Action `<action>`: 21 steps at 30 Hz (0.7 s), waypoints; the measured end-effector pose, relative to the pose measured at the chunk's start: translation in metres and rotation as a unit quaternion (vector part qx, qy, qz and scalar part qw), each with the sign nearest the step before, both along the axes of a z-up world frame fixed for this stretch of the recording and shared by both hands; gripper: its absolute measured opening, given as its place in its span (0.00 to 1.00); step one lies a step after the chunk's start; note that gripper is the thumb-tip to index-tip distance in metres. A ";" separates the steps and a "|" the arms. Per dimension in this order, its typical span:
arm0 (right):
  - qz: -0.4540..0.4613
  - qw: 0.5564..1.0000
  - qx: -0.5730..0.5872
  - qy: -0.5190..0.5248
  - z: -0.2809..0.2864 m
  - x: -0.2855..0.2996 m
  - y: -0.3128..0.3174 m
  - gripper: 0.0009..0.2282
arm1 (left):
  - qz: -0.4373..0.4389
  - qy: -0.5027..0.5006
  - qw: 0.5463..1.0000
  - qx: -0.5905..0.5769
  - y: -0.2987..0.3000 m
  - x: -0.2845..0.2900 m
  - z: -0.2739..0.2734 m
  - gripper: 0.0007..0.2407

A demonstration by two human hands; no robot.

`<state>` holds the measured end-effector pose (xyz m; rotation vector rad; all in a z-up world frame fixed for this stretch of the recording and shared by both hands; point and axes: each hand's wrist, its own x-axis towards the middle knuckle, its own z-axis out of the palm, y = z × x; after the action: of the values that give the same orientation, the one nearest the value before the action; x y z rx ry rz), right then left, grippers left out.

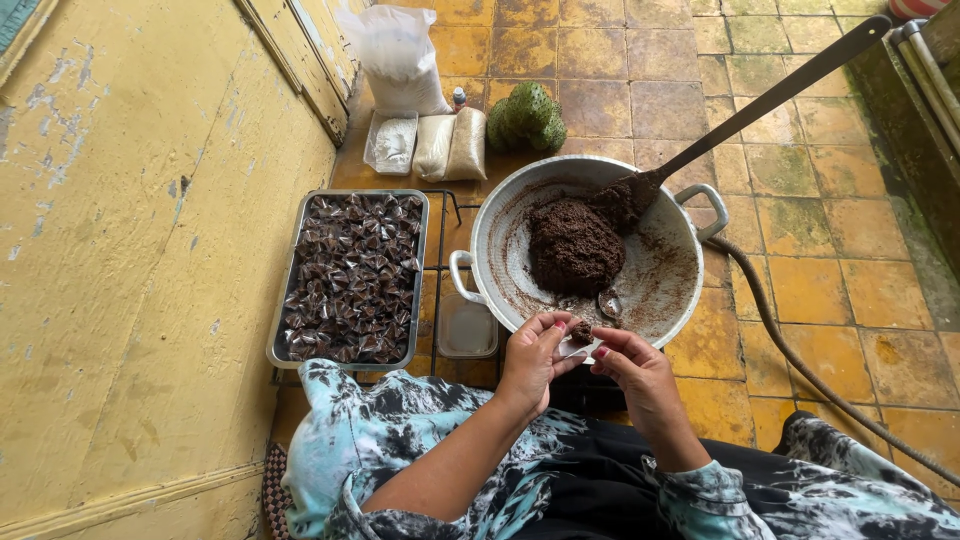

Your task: Filling small individual wrappers with a thick chocolate mixture using a spoon.

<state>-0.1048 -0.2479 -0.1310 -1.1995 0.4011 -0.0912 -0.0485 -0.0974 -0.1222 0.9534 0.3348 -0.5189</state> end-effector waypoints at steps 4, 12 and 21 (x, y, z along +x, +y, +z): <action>0.000 1.000 -0.003 -0.002 -0.001 0.000 0.000 0.15 | 0.001 0.000 1.000 -0.003 0.000 -0.001 -0.003 0.09; 0.000 0.893 -0.390 -0.224 0.073 0.021 -0.015 0.34 | 0.012 0.003 1.000 -0.005 0.002 0.006 -0.006 0.08; -0.106 0.764 -0.444 -0.457 0.245 0.010 0.021 0.48 | 0.018 0.018 1.000 0.017 0.003 0.011 0.036 0.05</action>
<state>-0.0950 -0.2267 0.1145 -1.8472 -0.4564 -1.1306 -0.0375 -0.0948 -0.0858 0.9701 0.3937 -0.4995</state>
